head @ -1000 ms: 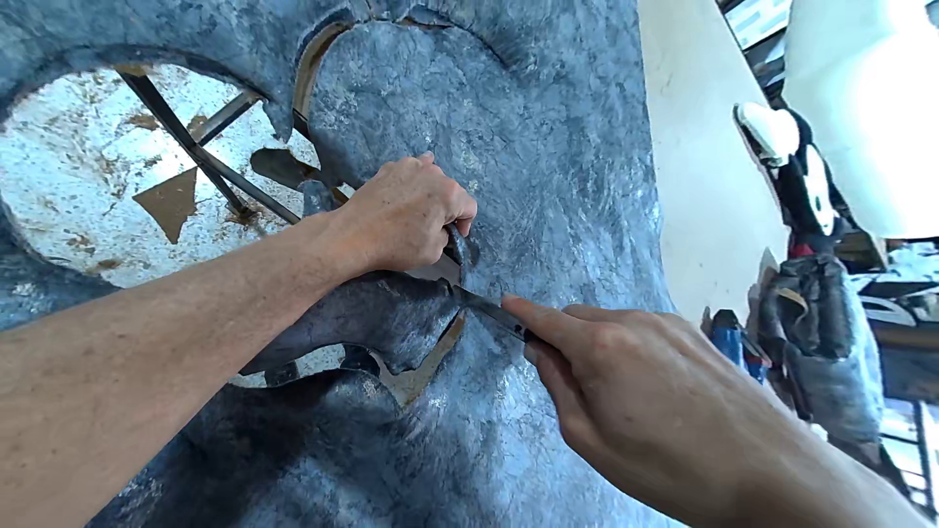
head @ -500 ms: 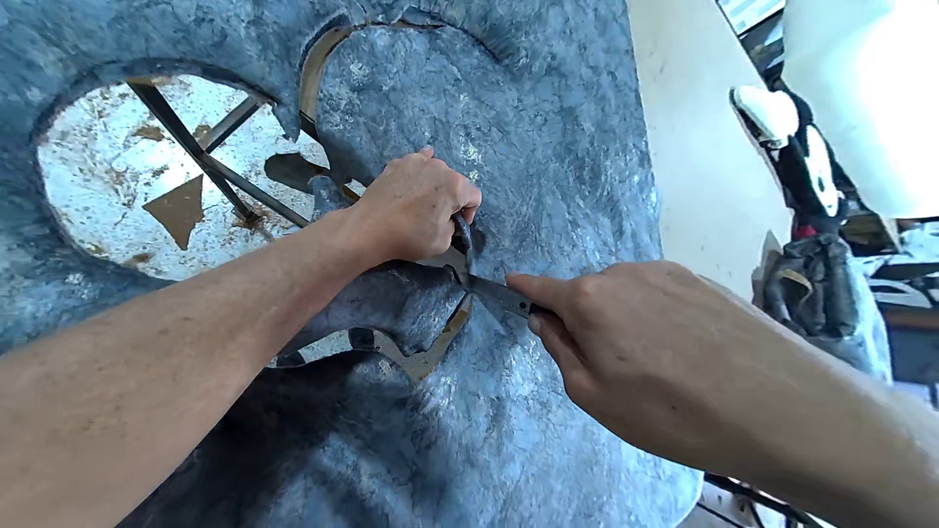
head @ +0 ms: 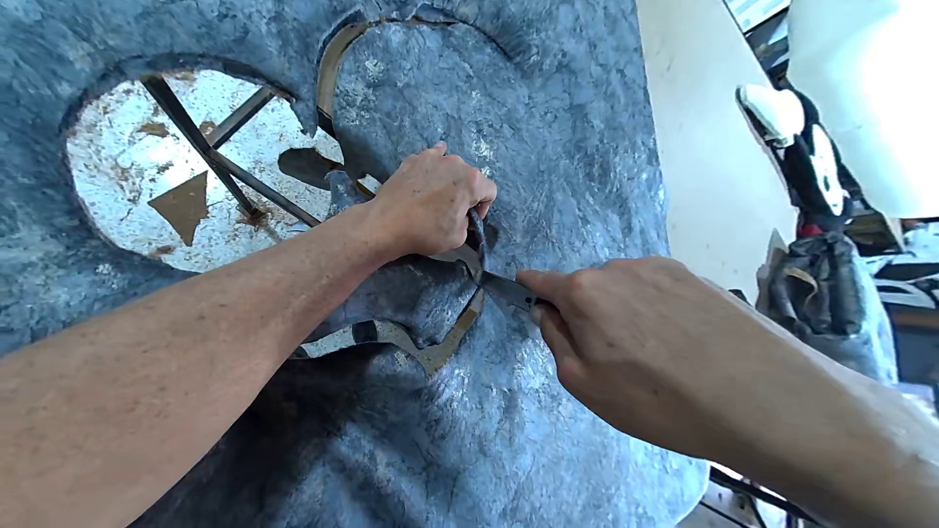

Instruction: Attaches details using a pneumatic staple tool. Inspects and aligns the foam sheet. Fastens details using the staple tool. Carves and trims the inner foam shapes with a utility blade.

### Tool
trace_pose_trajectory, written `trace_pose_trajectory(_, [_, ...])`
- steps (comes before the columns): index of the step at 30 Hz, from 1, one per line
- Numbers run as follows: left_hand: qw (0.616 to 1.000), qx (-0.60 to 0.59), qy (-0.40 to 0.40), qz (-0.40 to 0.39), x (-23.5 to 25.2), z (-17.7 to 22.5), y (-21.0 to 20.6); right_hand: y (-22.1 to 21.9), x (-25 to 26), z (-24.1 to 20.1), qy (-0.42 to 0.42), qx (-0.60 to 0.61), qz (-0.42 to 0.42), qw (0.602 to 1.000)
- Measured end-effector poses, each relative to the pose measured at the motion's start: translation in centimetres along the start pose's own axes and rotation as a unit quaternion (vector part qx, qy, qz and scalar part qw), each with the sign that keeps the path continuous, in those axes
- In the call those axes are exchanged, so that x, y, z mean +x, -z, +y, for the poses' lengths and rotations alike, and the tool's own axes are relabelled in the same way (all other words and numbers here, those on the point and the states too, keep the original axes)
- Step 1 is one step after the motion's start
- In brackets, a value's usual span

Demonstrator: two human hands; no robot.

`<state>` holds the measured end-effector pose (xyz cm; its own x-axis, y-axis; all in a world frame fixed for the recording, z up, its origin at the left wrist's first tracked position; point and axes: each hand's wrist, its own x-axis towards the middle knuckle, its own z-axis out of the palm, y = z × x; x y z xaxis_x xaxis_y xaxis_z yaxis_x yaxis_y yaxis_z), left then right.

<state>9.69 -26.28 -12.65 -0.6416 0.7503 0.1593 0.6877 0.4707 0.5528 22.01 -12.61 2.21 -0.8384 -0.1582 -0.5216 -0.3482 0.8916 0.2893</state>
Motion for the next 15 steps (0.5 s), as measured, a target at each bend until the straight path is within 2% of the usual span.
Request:
trace_pose_trajectory(2, [1.0,-0.002,0.0,0.001,-0.1,-0.1,0.0,0.1,0.0,-0.3,0.002,-0.003,0.008,1.0])
trace_pose_trajectory(5, [1.0,0.001,0.003,-0.001,0.1,0.1,-0.1,0.6,0.8,-1.1,-0.016,-0.011,-0.034,0.999])
trace_pose_trajectory(9, [1.0,0.006,-0.002,0.002,0.0,0.1,0.0,0.6,0.3,-1.3,-0.005,-0.022,-0.002,1.0])
trace_pose_trajectory(12, [1.0,0.004,0.004,-0.005,0.1,0.3,0.1,1.0,0.8,-1.8,-0.018,-0.028,-0.032,0.999])
trace_pose_trajectory(15, [1.0,-0.002,0.008,-0.006,0.0,0.4,0.4,0.5,0.1,-1.6,0.001,-0.033,0.008,0.999])
